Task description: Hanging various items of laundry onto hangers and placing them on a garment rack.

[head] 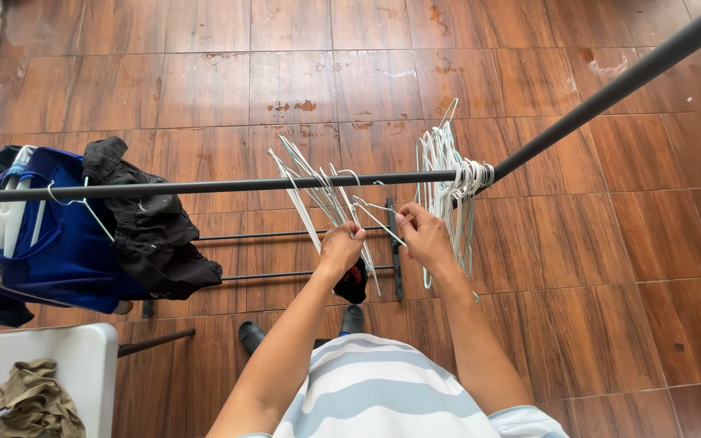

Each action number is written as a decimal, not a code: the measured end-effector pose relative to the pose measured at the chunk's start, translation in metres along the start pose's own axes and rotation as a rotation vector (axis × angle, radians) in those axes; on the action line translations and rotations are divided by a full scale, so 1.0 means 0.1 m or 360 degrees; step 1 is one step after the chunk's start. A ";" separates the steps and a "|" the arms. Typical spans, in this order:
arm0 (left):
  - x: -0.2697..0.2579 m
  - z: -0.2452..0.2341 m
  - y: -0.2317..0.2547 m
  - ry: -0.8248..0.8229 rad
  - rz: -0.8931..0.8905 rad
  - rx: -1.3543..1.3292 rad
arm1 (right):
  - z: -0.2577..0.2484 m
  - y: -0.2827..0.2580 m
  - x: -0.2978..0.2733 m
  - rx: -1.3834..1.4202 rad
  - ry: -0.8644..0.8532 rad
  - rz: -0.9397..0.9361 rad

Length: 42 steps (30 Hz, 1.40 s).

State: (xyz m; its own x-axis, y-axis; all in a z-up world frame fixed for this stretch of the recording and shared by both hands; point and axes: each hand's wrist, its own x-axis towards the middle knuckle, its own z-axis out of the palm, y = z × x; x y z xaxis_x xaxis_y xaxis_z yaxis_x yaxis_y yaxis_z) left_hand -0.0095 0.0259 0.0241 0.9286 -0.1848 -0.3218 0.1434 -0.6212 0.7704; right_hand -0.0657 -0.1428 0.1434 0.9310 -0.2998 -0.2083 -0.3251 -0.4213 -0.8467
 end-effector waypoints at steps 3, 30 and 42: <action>-0.02 -0.02 -0.01 0.0008 -0.0001 -0.0027 | 0.04 0.06 0.00 0.0168 -0.0068 -0.0030; -1.22 -2.19 0.51 0.0459 0.0395 0.0572 | -0.22 -1.15 -0.44 0.0794 -0.0228 -0.0644; -1.45 -3.25 0.44 0.0692 0.0442 0.0174 | 1.27 -1.73 -0.23 0.2567 -0.0989 -0.0512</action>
State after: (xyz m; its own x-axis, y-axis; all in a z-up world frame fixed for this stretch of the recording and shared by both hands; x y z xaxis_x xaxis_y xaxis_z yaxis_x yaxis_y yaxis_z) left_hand -0.0264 0.2726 0.2830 0.9861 -0.0354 0.1624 -0.1435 -0.6740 0.7246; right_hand -0.0096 0.0452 0.2324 0.9642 0.1209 0.2362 -0.0156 0.9145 -0.4042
